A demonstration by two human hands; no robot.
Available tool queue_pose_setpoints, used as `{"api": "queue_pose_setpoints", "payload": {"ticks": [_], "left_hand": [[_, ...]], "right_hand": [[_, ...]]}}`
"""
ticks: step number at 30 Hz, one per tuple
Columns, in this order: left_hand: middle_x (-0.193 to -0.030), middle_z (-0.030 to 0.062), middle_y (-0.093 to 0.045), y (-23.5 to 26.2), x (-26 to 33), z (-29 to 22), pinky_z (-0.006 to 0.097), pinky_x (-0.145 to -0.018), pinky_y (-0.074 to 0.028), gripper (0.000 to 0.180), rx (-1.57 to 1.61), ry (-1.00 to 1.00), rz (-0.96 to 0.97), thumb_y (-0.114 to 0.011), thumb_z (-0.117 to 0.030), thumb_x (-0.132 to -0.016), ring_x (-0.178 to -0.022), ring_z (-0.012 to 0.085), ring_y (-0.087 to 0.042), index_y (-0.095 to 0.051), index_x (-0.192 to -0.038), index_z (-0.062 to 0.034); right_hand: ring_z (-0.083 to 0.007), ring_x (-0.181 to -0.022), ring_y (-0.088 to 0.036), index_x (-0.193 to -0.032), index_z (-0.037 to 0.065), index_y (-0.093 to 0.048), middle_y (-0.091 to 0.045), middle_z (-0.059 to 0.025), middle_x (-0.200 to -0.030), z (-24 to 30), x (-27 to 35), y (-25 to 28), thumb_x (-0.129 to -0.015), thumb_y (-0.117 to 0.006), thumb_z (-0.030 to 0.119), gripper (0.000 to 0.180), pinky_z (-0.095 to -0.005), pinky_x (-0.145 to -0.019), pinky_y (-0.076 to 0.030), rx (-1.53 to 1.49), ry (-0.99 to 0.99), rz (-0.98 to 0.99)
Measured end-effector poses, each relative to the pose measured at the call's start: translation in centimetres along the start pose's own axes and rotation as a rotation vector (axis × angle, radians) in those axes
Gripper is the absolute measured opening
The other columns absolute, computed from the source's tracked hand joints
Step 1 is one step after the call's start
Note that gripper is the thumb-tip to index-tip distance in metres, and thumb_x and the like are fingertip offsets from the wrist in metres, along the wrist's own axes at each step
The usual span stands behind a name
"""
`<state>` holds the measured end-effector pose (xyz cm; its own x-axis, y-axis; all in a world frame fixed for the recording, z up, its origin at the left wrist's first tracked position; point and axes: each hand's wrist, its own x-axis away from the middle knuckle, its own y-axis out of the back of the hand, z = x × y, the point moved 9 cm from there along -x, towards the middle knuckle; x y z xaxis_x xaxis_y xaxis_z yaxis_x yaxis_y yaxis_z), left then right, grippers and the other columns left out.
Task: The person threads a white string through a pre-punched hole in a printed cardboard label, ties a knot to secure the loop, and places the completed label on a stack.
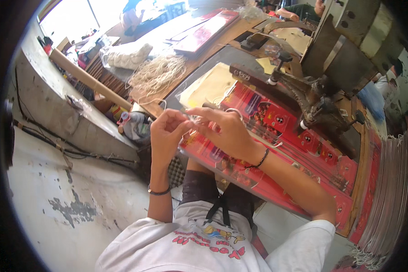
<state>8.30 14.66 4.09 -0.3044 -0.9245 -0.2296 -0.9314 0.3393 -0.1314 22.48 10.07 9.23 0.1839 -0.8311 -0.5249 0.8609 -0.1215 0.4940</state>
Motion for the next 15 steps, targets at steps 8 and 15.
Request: {"api": "queue_pose_setpoints", "payload": {"ticks": [8,15], "left_hand": [[-0.092,0.0085,-0.071,-0.4,0.8,-1.6,0.021,-0.067,-0.053,0.01,0.162,-0.019,0.067,-0.071,0.0,-0.09,-0.076,0.0079,-0.064,-0.07,-0.098,0.0058],[-0.086,0.0002,-0.068,0.3,1.2,-0.6,0.018,-0.065,-0.047,0.015,-0.062,0.034,0.057,-0.068,-0.005,-0.094,-0.076,0.0024,-0.058,-0.069,-0.104,0.0059]], "right_hand": [[-0.0171,-0.067,-0.069,-0.099,0.005,-0.074,-0.074,-0.012,-0.089,0.2,0.2,0.6,-0.09,-0.073,0.015,0.014,-0.0286,-0.061,-0.054,-0.008,0.062,-0.094],[-0.019,-0.074,-0.069,-0.104,0.004,-0.07,-0.073,-0.011,-0.092,0.9,-0.8,1.3,-0.091,-0.072,0.013,0.016,-0.0299,-0.065,-0.055,0.037,0.057,-0.037]]}}
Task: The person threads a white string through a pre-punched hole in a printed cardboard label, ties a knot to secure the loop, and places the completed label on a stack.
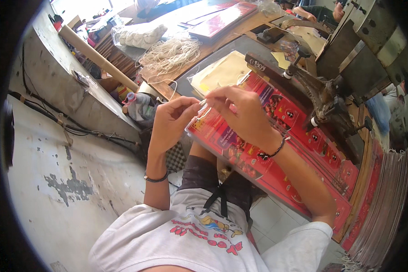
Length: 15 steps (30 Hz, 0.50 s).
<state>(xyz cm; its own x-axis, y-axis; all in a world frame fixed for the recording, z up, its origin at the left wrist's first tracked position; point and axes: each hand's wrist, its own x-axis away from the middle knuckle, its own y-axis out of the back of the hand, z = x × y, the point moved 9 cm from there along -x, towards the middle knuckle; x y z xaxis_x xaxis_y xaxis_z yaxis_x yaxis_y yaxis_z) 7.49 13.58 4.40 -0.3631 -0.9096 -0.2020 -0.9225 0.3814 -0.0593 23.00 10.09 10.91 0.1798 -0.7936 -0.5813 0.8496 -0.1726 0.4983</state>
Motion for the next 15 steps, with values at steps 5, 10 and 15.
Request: {"api": "queue_pose_setpoints", "payload": {"ticks": [5,10,15], "left_hand": [[-0.084,-0.0009,-0.067,0.5,0.0,0.4,0.017,-0.064,-0.046,0.016,-0.044,0.006,-0.044,-0.066,-0.005,-0.095,-0.074,0.0012,-0.057,-0.068,-0.104,0.0069],[-0.084,-0.001,-0.068,-0.3,0.1,-0.4,0.016,-0.063,-0.046,0.015,-0.064,-0.032,0.02,-0.066,-0.004,-0.094,-0.074,0.0011,-0.058,-0.069,-0.104,0.0069],[-0.082,-0.0009,-0.068,-0.6,0.1,-0.3,0.017,-0.06,-0.046,0.016,-0.046,-0.051,-0.008,-0.068,-0.007,-0.094,-0.071,0.0012,-0.057,-0.071,-0.104,0.0059]], "right_hand": [[-0.0234,-0.085,-0.069,-0.113,0.005,-0.069,-0.071,-0.01,-0.102,2.3,-0.2,1.8,-0.091,-0.071,0.014,0.024,-0.0329,-0.072,-0.057,0.073,0.125,-0.098],[-0.0253,-0.095,-0.066,-0.115,0.006,-0.07,-0.07,-0.0092,-0.101,4.3,0.5,-1.4,-0.085,-0.07,0.01,0.03,-0.0362,-0.082,-0.055,0.372,0.366,0.149],[-0.0273,-0.095,-0.066,-0.113,0.006,-0.071,-0.07,-0.0095,-0.098,2.5,0.7,-0.9,-0.083,-0.069,0.006,0.03,-0.0376,-0.084,-0.054,0.361,0.32,0.159]]}}
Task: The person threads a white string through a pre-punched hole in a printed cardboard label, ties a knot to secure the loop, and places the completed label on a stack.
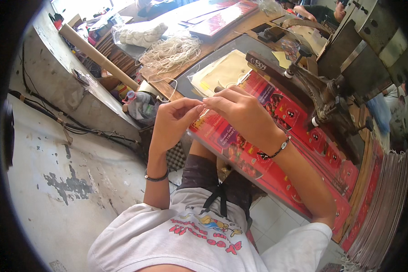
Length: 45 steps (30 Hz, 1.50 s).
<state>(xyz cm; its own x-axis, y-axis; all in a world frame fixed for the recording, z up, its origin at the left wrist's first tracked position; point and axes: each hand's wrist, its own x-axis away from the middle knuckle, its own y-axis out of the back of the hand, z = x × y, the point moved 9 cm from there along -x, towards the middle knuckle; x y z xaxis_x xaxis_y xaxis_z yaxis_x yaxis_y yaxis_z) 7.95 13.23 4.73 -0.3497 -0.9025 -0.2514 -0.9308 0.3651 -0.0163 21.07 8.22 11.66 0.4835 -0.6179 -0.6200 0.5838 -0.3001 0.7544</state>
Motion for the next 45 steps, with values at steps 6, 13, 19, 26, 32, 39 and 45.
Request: {"api": "queue_pose_setpoints", "payload": {"ticks": [6,13,19,26,32,39,45], "left_hand": [[-0.08,0.0009,-0.068,0.0,-0.5,-0.2,0.018,-0.056,-0.045,0.017,-0.027,0.03,-0.004,-0.069,-0.007,-0.094,-0.065,0.0022,-0.055,-0.072,-0.105,0.0051],[-0.083,0.003,-0.07,-0.8,-1.1,-1.0,0.02,-0.06,-0.048,0.018,-0.056,-0.033,0.018,-0.069,-0.006,-0.094,-0.069,0.0047,-0.059,-0.072,-0.108,0.0045],[-0.088,0.007,-0.071,-1.2,-1.9,-1.4,0.022,-0.069,-0.052,0.017,-0.233,-0.148,0.093,-0.068,-0.001,-0.092,-0.078,0.0081,-0.064,-0.072,-0.107,0.0057],[-0.091,0.01,-0.069,-1.8,-2.3,-0.6,0.024,-0.069,-0.055,0.016,-0.034,-0.062,0.104,-0.065,0.003,-0.093,-0.078,0.0126,-0.066,-0.069,-0.106,0.0092],[-0.092,0.0108,-0.068,-1.8,-2.3,-0.5,0.027,-0.072,-0.057,0.015,0.04,-0.108,0.083,-0.063,0.006,-0.093,-0.079,0.0144,-0.067,-0.069,-0.106,0.0095],[-0.091,0.0093,-0.071,-1.6,-2.1,-0.6,0.027,-0.077,-0.057,0.024,0.113,-0.131,-0.049,-0.067,0.003,-0.091,-0.082,0.0139,-0.069,-0.067,-0.115,0.0069],[-0.093,0.0094,-0.074,-1.7,-2.6,0.7,0.021,-0.072,-0.056,0.023,0.1,0.007,0.045,-0.072,-0.003,-0.09,-0.08,0.0104,-0.069,-0.07,-0.112,0.0042]], "right_hand": [[-0.028,-0.09,-0.068,-0.107,0.004,-0.072,-0.071,-0.0111,-0.094,-0.7,-0.7,1.4,-0.085,-0.071,0.006,0.022,-0.036,-0.078,-0.055,-0.086,-0.085,-0.102],[-0.0261,-0.083,-0.071,-0.1,0.003,-0.074,-0.072,-0.0133,-0.093,-1.4,-0.5,1.5,-0.085,-0.071,0.002,0.016,-0.0343,-0.074,-0.057,-0.24,-0.079,-0.111],[-0.0285,-0.084,-0.069,-0.1,0.003,-0.072,-0.071,-0.0124,-0.092,-1.8,-0.5,2.0,-0.086,-0.069,0.002,0.014,-0.0362,-0.073,-0.056,-0.164,-0.114,-0.121],[-0.031,-0.087,-0.066,-0.096,0.004,-0.069,-0.068,-0.0111,-0.09,-1.9,-0.5,4.1,-0.085,-0.07,0.002,0.011,-0.0404,-0.074,-0.054,0.044,-0.059,-0.272],[-0.0296,-0.085,-0.067,-0.096,0.003,-0.069,-0.069,-0.0112,-0.092,-2.7,-0.4,5.1,-0.086,-0.071,0.004,0.01,-0.0377,-0.071,-0.054,0.071,-0.1,-0.382],[-0.023,-0.077,-0.07,-0.101,0.002,-0.071,-0.072,-0.0139,-0.089,-4.9,1.5,-0.2,-0.09,-0.069,0.01,0.013,-0.0324,-0.068,-0.054,-0.484,-0.453,-0.291],[-0.0241,-0.081,-0.072,-0.101,0.001,-0.073,-0.073,-0.0147,-0.094,-5.0,1.5,-1.3,-0.09,-0.068,0.012,0.016,-0.0321,-0.071,-0.055,-0.534,-0.476,-0.173]]}}
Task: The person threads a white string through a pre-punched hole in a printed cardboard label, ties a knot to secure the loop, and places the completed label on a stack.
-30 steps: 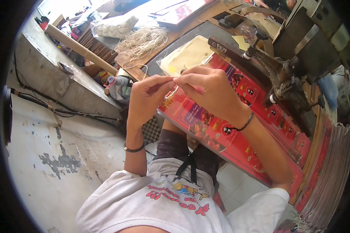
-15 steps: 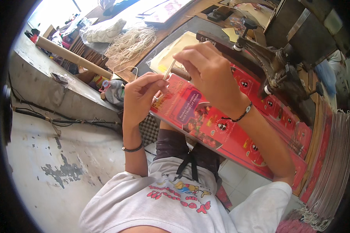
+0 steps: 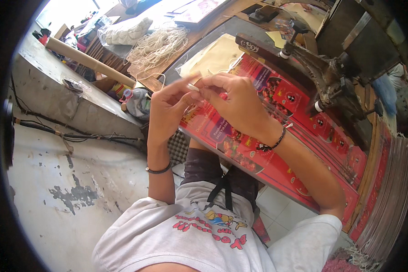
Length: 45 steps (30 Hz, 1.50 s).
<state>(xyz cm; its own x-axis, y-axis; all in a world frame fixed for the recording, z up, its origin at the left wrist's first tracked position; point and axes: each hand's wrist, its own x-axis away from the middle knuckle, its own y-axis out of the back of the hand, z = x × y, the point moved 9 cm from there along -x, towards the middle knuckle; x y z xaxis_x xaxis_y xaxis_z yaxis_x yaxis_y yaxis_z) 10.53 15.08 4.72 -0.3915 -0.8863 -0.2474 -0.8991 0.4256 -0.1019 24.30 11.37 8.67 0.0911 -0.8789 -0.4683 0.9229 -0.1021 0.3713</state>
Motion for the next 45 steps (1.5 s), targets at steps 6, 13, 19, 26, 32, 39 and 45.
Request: {"api": "queue_pose_setpoints", "payload": {"ticks": [6,13,19,26,32,39,45], "left_hand": [[-0.088,0.0052,-0.072,0.6,0.0,0.2,0.018,-0.065,-0.052,0.012,-0.006,-0.079,-0.102,-0.07,-0.006,-0.092,-0.076,0.0047,-0.064,-0.07,-0.101,0.0035],[-0.087,0.0023,-0.069,0.2,-0.2,0.3,0.018,-0.066,-0.05,0.014,0.01,-0.085,-0.155,-0.066,-0.006,-0.096,-0.076,0.0042,-0.063,-0.067,-0.104,0.0052],[-0.092,0.0042,-0.07,0.5,0.2,0.1,0.02,-0.073,-0.054,0.02,-0.01,-0.049,-0.088,-0.063,-0.008,-0.098,-0.083,0.006,-0.066,-0.066,-0.112,0.0066],[-0.094,0.005,-0.071,-0.1,0.3,0.5,0.02,-0.074,-0.056,0.023,0.172,-0.029,-0.038,-0.063,-0.01,-0.099,-0.084,0.0063,-0.066,-0.065,-0.115,0.0063],[-0.094,0.0038,-0.071,0.2,0.3,1.4,0.019,-0.068,-0.052,0.021,0.086,-0.005,-0.046,-0.066,-0.009,-0.097,-0.082,0.0064,-0.065,-0.069,-0.113,0.0041],[-0.095,0.0069,-0.074,0.5,0.9,-0.8,0.022,-0.075,-0.053,0.013,-0.287,-0.231,-0.225,-0.072,-0.003,-0.09,-0.086,0.0091,-0.067,-0.073,-0.1,0.005],[-0.094,0.0087,-0.074,-0.2,2.2,-3.8,0.024,-0.077,-0.055,0.011,-0.562,-0.442,-0.293,-0.074,0.001,-0.084,-0.086,0.0118,-0.069,-0.076,-0.095,0.0005]], "right_hand": [[-0.0244,-0.082,-0.073,-0.099,0.002,-0.072,-0.073,-0.014,-0.092,1.2,-0.2,0.6,-0.089,-0.068,0.011,0.015,-0.0323,-0.07,-0.056,0.128,0.017,-0.027],[-0.0239,-0.081,-0.073,-0.1,0.001,-0.071,-0.072,-0.0136,-0.089,2.4,0.4,0.2,-0.085,-0.072,0.006,0.016,-0.0323,-0.072,-0.056,0.133,0.187,-0.106],[-0.0242,-0.084,-0.072,-0.105,0.002,-0.072,-0.072,-0.0147,-0.095,1.5,0.2,-0.2,-0.086,-0.072,0.006,0.02,-0.033,-0.074,-0.056,0.029,0.112,-0.081],[-0.0276,-0.086,-0.072,-0.106,0.005,-0.074,-0.071,-0.0159,-0.099,3.6,0.3,0.4,-0.087,-0.071,0.008,0.019,-0.0358,-0.075,-0.056,0.347,0.248,-0.091],[-0.0242,-0.089,-0.074,-0.105,0.001,-0.074,-0.074,-0.0167,-0.099,0.2,0.1,0.2,-0.089,-0.069,0.009,0.018,-0.0314,-0.077,-0.058,-0.07,-0.067,-0.119],[-0.0195,-0.083,-0.075,-0.107,-0.001,-0.073,-0.075,-0.015,-0.089,-0.6,-0.3,0.3,-0.089,-0.068,0.008,0.02,-0.029,-0.076,-0.059,0.004,-0.068,-0.059],[-0.0186,-0.077,-0.074,-0.1,-0.002,-0.07,-0.074,-0.0144,-0.084,-0.8,-0.1,0.3,-0.087,-0.068,0.009,0.016,-0.0291,-0.072,-0.058,0.014,-0.086,-0.108]]}}
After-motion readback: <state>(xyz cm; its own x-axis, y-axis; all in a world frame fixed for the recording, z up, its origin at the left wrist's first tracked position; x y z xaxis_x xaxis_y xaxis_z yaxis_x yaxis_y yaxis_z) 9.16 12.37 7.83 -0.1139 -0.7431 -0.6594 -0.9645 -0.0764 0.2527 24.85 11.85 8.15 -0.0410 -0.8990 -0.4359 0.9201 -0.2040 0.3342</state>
